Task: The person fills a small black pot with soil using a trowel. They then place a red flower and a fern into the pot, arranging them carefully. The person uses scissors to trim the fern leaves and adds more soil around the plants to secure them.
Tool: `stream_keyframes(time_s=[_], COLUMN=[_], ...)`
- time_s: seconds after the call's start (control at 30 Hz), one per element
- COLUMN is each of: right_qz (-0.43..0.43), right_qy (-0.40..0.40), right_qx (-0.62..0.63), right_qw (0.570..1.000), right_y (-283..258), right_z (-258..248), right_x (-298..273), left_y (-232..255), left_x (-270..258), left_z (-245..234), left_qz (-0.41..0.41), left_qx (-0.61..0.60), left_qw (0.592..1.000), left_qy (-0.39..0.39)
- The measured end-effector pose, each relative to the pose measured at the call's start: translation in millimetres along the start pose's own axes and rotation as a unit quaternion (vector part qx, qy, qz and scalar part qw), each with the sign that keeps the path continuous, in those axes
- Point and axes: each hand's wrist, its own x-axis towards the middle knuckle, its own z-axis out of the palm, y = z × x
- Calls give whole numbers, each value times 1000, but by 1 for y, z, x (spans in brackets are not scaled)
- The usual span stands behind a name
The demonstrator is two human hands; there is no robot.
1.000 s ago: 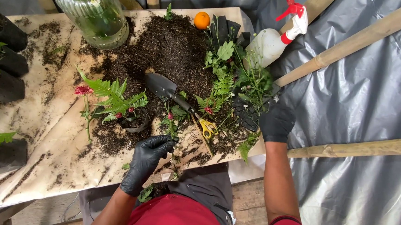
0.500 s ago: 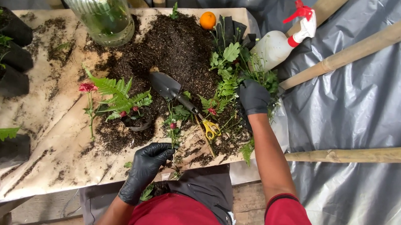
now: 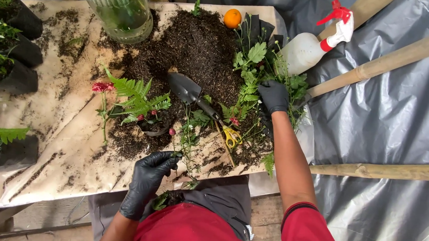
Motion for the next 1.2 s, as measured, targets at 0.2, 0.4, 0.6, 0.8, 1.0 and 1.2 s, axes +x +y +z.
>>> stream_keyframes(time_s=[0.2, 0.4, 0.6, 0.8, 1.0, 1.2], right_qz=[-36, -58, -102, -133, -112, -66], right_qy=[-33, -30, 47, 75, -39, -90], right_qx=[116, 227, 258, 271, 500, 521], right_qw=[992, 972, 960, 950, 858, 846], right_y=[-26, -62, -89, -81, -60, -84], right_z=[-34, -72, -116, -129, -131, -118], right_x=[-42, -88, -112, -102, -92, -107], left_y=[-19, -5, 4, 1, -8, -4], left_x=[3, 5, 4, 3, 5, 5], left_z=[-5, 6, 18, 18, 15, 17], left_qz=[55, 67, 88, 92, 93, 88], left_qx=[-53, -33, 1, -12, -11, -3], left_qw=[993, 995, 995, 995, 995, 995], left_qy=[92, 65, 39, 40, 37, 34])
